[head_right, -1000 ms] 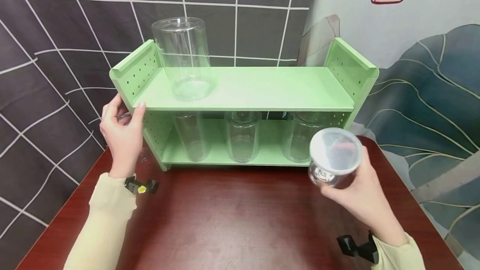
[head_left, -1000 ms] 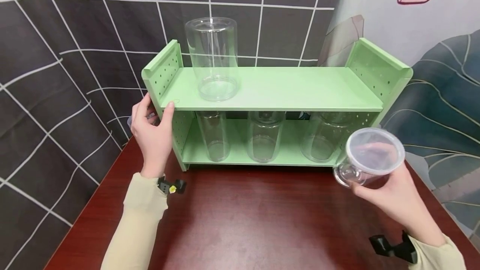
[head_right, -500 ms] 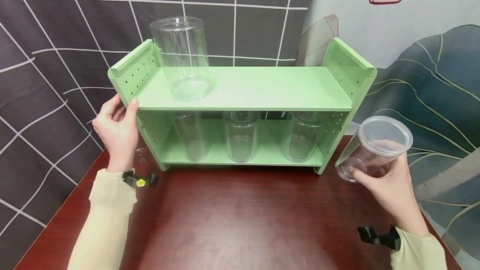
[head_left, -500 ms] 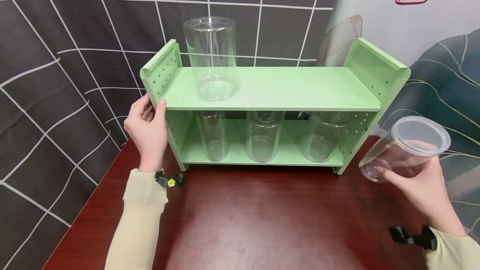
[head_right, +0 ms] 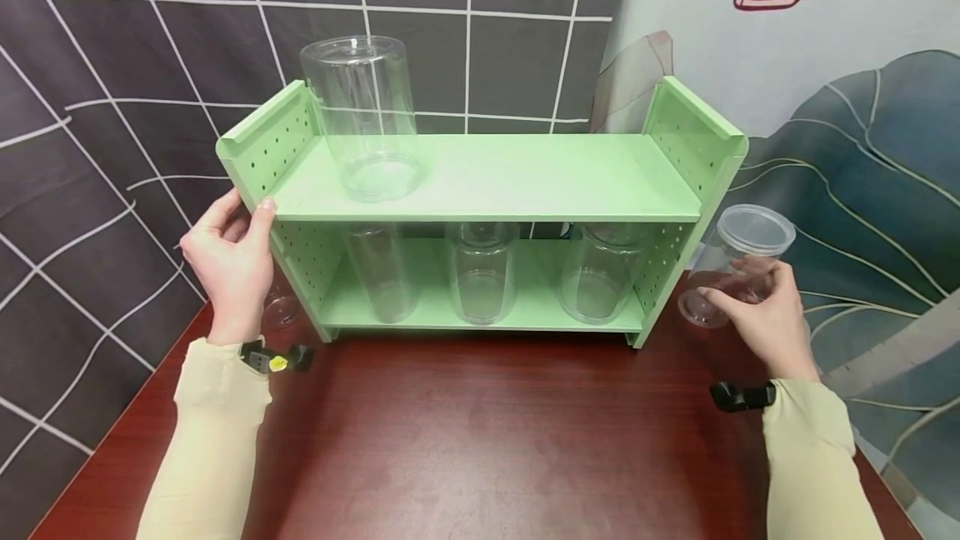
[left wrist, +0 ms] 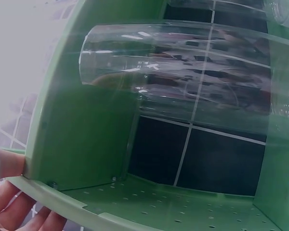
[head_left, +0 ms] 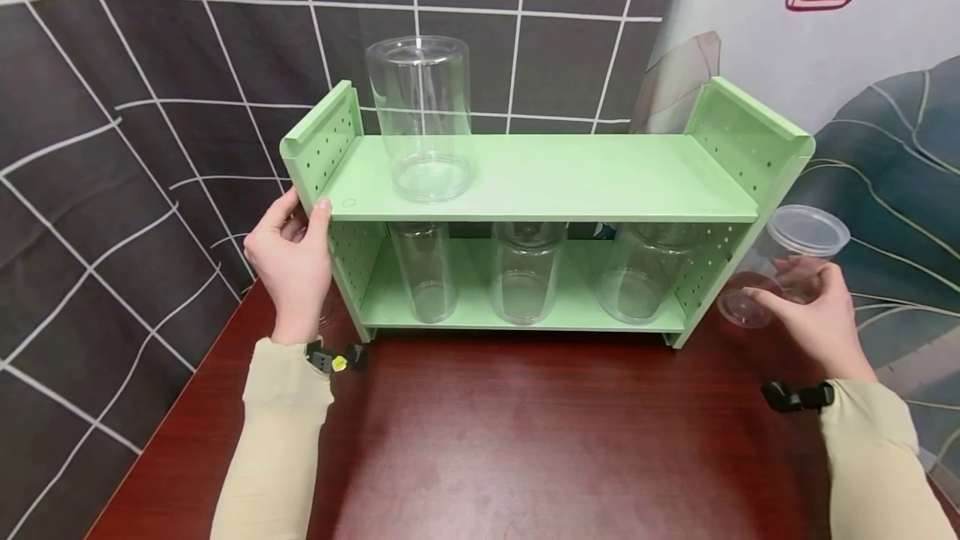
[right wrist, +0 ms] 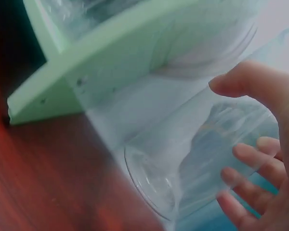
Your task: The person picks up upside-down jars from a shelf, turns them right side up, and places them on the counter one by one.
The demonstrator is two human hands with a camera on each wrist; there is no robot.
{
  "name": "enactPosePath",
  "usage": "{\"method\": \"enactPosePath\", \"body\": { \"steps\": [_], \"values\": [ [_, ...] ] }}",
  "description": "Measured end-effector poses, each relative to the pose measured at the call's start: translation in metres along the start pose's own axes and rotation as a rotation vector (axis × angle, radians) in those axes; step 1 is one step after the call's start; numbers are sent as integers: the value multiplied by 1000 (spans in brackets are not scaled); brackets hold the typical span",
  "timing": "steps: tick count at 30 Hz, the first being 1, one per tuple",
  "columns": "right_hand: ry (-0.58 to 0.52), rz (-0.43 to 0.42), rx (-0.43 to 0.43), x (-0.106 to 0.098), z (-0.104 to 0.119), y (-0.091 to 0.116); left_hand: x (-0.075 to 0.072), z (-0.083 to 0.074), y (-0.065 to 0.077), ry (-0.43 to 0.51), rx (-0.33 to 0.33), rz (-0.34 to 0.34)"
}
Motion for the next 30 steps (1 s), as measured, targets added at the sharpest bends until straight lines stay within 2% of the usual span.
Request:
{"method": "enactPosePath", "body": {
  "steps": [8,11,17,24,30],
  "values": [
    [-151,58,86,23,-40,-2,0,-1,1,-23,6,-6],
    [-151,76,115,29,-47,-1,0,-2,1,-23,7,-5],
    [-74,110,160,37,-52,-1,-1,-3,1,-27,8,-10],
    [-37,77,183,32,-47,0,0,-1,0,-41,2,-11],
    [-39,-7,148,11,-12,-4,-1,-1,0,-35,8,-6]
  ]
}}
Point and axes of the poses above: each hand's wrist, its own y-axis away from the middle knuckle, its own x-axis out of the palm, z = x × y, the point moved 9 cm from there along -y, towards the middle knuckle, and after that the axes turned 9 degrees about -x, right-handed, at the moved point
